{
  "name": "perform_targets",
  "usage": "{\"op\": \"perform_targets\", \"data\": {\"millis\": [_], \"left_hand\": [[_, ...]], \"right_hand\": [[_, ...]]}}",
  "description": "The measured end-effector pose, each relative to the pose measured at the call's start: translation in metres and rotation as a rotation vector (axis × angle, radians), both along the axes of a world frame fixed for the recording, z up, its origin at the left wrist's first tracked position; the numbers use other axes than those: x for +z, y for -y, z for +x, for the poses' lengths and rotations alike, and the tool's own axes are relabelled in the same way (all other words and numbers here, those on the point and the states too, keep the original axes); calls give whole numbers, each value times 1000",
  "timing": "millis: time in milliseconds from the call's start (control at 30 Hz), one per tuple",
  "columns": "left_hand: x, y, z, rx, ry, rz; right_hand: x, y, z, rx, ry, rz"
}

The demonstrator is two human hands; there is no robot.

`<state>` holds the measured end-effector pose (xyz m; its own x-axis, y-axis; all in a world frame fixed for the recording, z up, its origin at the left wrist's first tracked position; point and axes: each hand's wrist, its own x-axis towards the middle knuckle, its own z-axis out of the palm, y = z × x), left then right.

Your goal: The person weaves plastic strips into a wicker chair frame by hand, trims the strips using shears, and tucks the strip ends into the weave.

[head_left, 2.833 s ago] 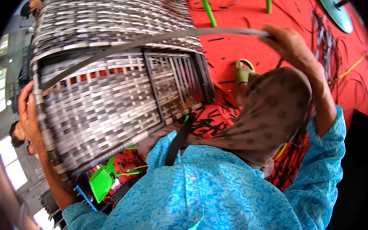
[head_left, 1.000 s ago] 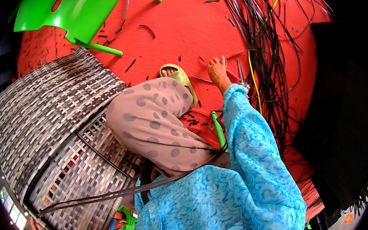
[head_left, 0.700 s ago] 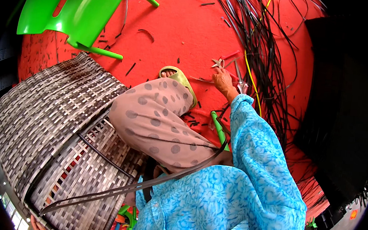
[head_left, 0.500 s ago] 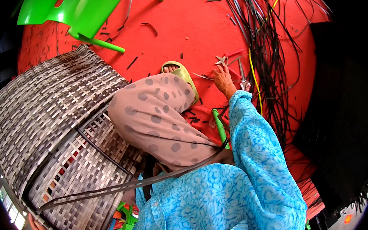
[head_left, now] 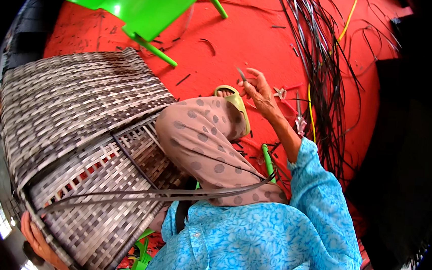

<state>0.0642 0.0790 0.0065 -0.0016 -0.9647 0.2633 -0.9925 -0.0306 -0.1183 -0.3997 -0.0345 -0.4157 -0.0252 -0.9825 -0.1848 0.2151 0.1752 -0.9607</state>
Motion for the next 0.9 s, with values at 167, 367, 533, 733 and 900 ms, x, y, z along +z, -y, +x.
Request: {"op": "perform_targets", "data": {"millis": [167, 367, 533, 733, 900], "left_hand": [[-5, 0, -34, -166, -7, -134], [-13, 13, -52, -325, -286, -178], [3, -1, -73, -291, -524, -85], [11, 2, -99, -353, -437, -47], [8, -1, -88, -416, -592, 25]], "right_hand": [[123, 0, 76, 275, 288, -183], [224, -22, 157, 521, 391, -241], [274, -45, 207, 751, 416, -385], [295, -52, 227, 671, 252, -849], [294, -52, 232, 650, 216, -947]]}}
